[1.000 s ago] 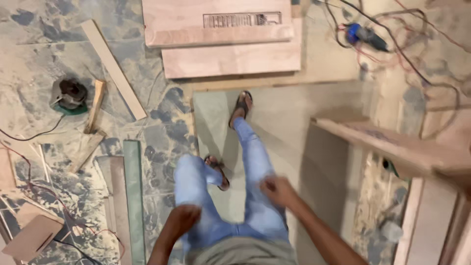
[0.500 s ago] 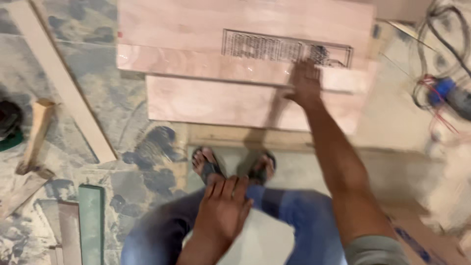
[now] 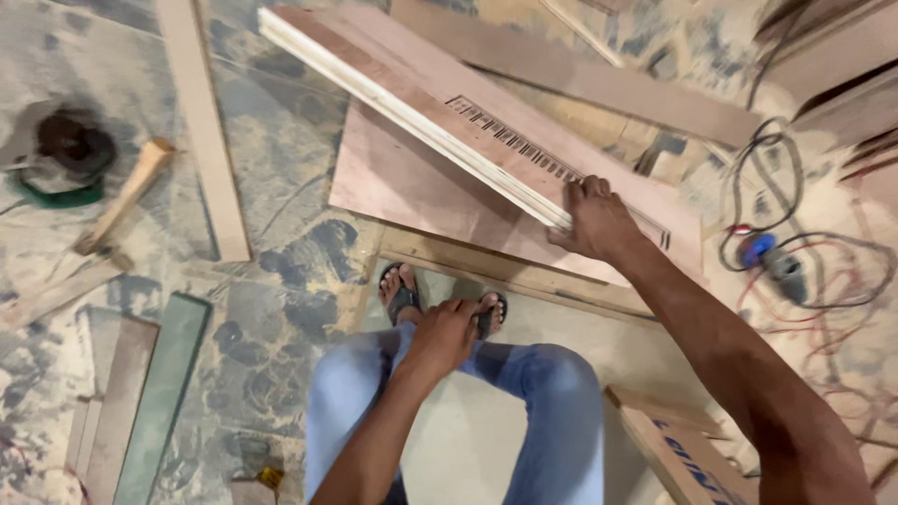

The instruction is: The person assembles a wooden structure by positioning and aligning wooden planks and a white strip. They use a hammer to secure the pieces together and adjust the alignment of the components.

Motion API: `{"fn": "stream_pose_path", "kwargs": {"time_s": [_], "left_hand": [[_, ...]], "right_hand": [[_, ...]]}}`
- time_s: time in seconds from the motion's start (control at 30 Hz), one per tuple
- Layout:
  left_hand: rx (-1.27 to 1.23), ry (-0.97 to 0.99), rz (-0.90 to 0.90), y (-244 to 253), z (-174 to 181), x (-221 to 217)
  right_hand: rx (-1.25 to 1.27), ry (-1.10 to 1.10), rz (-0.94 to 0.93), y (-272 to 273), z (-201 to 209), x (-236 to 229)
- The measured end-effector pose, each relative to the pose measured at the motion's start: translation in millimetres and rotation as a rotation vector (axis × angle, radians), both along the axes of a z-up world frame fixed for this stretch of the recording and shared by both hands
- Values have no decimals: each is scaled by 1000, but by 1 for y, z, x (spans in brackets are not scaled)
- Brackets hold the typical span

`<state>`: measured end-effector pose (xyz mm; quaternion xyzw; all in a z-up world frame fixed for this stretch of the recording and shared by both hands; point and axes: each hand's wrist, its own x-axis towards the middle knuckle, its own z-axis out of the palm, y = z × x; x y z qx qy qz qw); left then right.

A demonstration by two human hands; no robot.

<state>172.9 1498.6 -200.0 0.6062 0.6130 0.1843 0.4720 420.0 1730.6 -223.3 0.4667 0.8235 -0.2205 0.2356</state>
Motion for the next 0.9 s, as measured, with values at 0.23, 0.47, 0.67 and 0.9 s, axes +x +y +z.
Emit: {"fn": "stream_pose_path", "kwargs": {"time_s": [0.23, 0.47, 0.67, 0.9], "left_hand": [[25, -282, 438, -79, 128, -8], [-106, -456, 661, -150, 197, -50], [47, -310, 489, -119, 235, -76], [92, 56, 88, -31, 307, -37]], "right_hand": [[-326, -139, -141, 11, 237, -103], [-308, 37, -395, -46, 391, -28], [-410, 166, -632, -151, 463, 9], [-392, 263, -742, -297, 529, 14]]}}
